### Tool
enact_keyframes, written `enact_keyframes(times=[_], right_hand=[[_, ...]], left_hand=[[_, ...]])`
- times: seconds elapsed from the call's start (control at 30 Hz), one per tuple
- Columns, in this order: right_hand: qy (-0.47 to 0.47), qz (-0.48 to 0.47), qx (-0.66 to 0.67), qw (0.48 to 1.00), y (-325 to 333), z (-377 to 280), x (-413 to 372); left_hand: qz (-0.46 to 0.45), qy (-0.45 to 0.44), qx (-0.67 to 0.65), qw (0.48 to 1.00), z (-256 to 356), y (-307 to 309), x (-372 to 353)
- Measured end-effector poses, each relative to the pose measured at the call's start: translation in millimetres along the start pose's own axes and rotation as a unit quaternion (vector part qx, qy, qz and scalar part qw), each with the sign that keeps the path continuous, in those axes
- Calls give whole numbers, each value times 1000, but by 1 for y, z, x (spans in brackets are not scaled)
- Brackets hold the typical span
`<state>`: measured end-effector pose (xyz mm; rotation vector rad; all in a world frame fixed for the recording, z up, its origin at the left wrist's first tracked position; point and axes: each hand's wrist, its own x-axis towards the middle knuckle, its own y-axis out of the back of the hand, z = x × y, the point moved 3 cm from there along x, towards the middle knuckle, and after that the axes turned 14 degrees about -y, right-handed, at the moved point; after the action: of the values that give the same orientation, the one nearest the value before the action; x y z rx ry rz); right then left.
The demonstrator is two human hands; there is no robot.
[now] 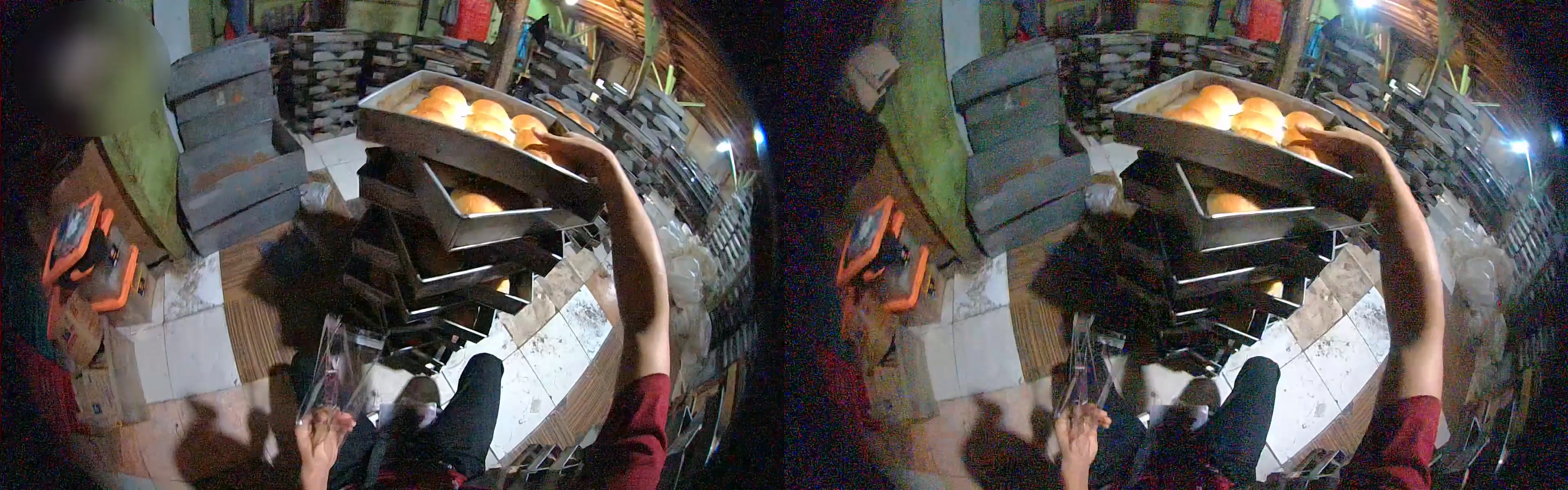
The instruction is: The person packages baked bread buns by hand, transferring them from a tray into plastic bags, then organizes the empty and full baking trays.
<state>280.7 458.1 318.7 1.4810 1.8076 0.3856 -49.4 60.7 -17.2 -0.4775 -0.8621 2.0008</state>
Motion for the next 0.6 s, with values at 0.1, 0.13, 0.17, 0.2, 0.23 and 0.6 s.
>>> enact_keyframes(times=[0.1,0.13,0.17,0.2,0.23,0.6], right_hand=[[94,10,-80,992,-16,-13,-31],[99,80,-153,980,-12,-16,-29],[158,73,-55,983,-11,-14,-33],[213,63,43,974,-19,-19,-55],[244,150,89,954,-13,-12,-66],[27,-217,415,883,-225,149,-143]], left_hand=[[-40,10,42,998,5,-13,4],[-46,12,51,998,6,-19,6],[-52,14,60,997,7,-25,9],[-76,20,-4,997,7,-33,12],[-99,25,-68,993,9,-36,11],[-259,-32,446,856,27,-52,29]])
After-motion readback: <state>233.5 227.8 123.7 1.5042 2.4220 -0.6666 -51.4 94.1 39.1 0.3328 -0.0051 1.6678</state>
